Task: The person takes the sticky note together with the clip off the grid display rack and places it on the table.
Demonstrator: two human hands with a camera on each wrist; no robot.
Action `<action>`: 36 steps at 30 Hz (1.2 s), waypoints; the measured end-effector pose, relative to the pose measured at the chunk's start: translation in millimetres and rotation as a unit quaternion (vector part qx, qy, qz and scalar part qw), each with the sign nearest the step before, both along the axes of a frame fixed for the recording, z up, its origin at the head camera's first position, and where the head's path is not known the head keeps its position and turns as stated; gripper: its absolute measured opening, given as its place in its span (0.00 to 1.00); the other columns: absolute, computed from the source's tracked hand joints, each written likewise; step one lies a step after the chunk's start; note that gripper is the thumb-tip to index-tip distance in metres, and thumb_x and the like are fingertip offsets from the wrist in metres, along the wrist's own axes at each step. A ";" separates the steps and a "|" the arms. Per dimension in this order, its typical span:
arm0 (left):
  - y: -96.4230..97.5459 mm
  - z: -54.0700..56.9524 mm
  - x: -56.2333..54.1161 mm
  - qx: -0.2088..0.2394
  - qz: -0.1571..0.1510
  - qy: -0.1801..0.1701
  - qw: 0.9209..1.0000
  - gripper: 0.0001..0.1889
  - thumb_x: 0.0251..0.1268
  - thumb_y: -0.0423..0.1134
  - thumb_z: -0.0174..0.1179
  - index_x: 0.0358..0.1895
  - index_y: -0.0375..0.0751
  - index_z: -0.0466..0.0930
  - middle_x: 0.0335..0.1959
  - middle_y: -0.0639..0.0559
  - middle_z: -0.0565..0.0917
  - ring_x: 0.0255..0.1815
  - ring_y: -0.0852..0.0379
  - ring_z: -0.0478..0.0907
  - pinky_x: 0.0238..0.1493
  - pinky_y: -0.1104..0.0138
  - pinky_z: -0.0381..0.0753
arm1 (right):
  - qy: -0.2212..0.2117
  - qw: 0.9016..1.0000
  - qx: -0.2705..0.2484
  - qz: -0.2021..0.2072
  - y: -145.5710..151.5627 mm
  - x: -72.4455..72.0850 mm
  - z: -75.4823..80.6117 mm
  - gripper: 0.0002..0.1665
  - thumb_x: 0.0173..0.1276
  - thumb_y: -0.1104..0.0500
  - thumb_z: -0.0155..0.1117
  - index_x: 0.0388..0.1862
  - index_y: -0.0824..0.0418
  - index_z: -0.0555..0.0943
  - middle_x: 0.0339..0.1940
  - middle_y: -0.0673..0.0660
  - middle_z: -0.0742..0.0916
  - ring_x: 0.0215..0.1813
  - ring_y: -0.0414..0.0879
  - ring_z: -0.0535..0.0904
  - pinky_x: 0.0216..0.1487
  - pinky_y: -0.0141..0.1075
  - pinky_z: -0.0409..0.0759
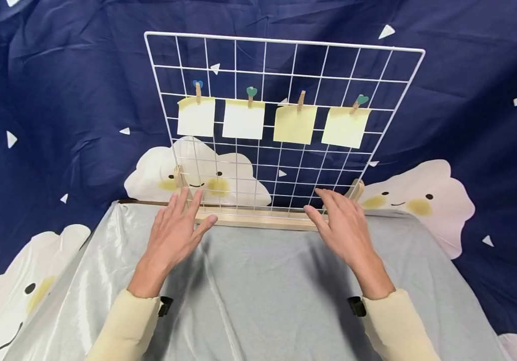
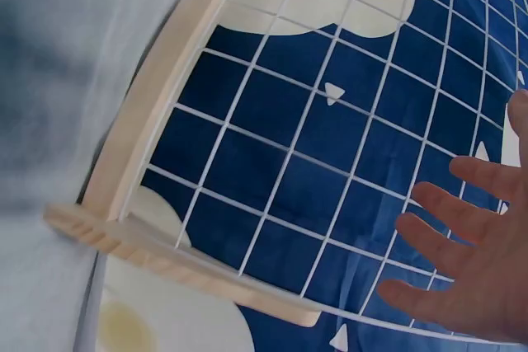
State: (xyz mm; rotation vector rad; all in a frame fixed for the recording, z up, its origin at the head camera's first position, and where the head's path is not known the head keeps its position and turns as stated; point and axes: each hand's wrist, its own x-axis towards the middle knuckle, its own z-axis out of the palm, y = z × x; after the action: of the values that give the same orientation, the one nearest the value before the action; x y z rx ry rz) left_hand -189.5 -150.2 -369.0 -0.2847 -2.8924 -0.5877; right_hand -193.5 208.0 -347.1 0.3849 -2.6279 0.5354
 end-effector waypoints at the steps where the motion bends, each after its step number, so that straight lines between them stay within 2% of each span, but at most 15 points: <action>1: 0.6 0.8 -0.5 0.003 -0.001 0.002 1.000 0.45 0.72 0.75 0.34 0.83 0.53 0.45 0.83 0.42 0.43 0.83 0.40 0.35 0.75 0.37 0.41 | 0.007 1.000 -0.004 0.004 -1.6 -1.1 1.5 0.36 0.79 0.38 0.53 0.71 0.61 0.73 0.68 0.63 0.78 0.71 0.60 0.70 0.68 0.60 0.60; 8: 3.2 6.3 -3.2 0.036 -0.002 0.024 0.999 0.42 0.76 0.71 0.37 0.83 0.50 0.46 0.83 0.40 0.47 0.82 0.38 0.42 0.72 0.36 0.50 | 0.041 0.999 -0.021 0.021 -13.5 -7.6 11.0 0.31 0.76 0.43 0.61 0.67 0.63 0.77 0.60 0.64 0.84 0.62 0.61 0.78 0.60 0.59 0.72; 12: 3.6 9.8 -4.8 0.077 -0.001 0.033 0.996 0.40 0.77 0.69 0.37 0.83 0.50 0.47 0.82 0.41 0.51 0.81 0.38 0.46 0.70 0.34 0.55 | 0.067 0.997 -0.034 0.031 -17.4 -11.3 15.0 0.25 0.75 0.49 0.64 0.62 0.63 0.80 0.51 0.61 0.87 0.53 0.60 0.82 0.51 0.57 0.76; 15: 3.2 11.5 -6.6 0.111 0.004 0.041 0.993 0.38 0.79 0.67 0.38 0.83 0.51 0.48 0.81 0.43 0.54 0.80 0.38 0.51 0.69 0.34 0.57 | 0.072 0.996 -0.050 0.030 -20.9 -13.2 18.5 0.22 0.74 0.51 0.65 0.60 0.62 0.81 0.48 0.59 0.88 0.51 0.58 0.83 0.46 0.55 0.78; 19: 1.7 11.0 -9.9 0.139 0.012 0.051 0.989 0.37 0.79 0.65 0.41 0.83 0.53 0.49 0.81 0.44 0.57 0.78 0.37 0.55 0.68 0.34 0.60 | 0.067 0.995 -0.069 0.035 -28.1 -16.9 25.2 0.21 0.73 0.51 0.66 0.59 0.60 0.82 0.45 0.58 0.89 0.48 0.55 0.84 0.43 0.52 0.78; 26: 0.6 14.0 -16.8 0.179 0.025 0.062 0.982 0.38 0.77 0.68 0.40 0.82 0.53 0.51 0.80 0.43 0.59 0.77 0.36 0.57 0.67 0.35 0.60 | 0.068 0.991 -0.089 0.068 -40.4 -25.3 41.7 0.21 0.73 0.52 0.65 0.59 0.62 0.82 0.43 0.58 0.89 0.43 0.54 0.85 0.41 0.49 0.79; 30: 2.6 17.1 -19.7 0.194 0.025 0.066 0.978 0.39 0.77 0.68 0.40 0.82 0.52 0.52 0.79 0.42 0.59 0.77 0.35 0.58 0.68 0.36 0.60 | 0.065 0.990 -0.096 0.075 -45.0 -28.6 47.2 0.20 0.74 0.53 0.65 0.59 0.61 0.82 0.43 0.58 0.89 0.43 0.54 0.85 0.41 0.49 0.79; 36: 5.2 21.1 -23.8 0.220 0.018 0.073 0.973 0.38 0.78 0.67 0.41 0.81 0.49 0.54 0.78 0.41 0.62 0.76 0.37 0.59 0.69 0.38 0.59 | 0.075 0.987 -0.113 0.092 -50.4 -33.2 53.7 0.17 0.74 0.55 0.64 0.57 0.62 0.82 0.39 0.57 0.88 0.38 0.51 0.84 0.36 0.45 0.76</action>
State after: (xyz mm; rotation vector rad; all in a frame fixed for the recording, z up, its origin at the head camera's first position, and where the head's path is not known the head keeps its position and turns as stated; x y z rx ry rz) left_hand -213.3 -145.0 -348.0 -0.1988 -2.5325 -1.1220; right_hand -226.7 157.6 -293.4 0.5735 -2.3697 0.8224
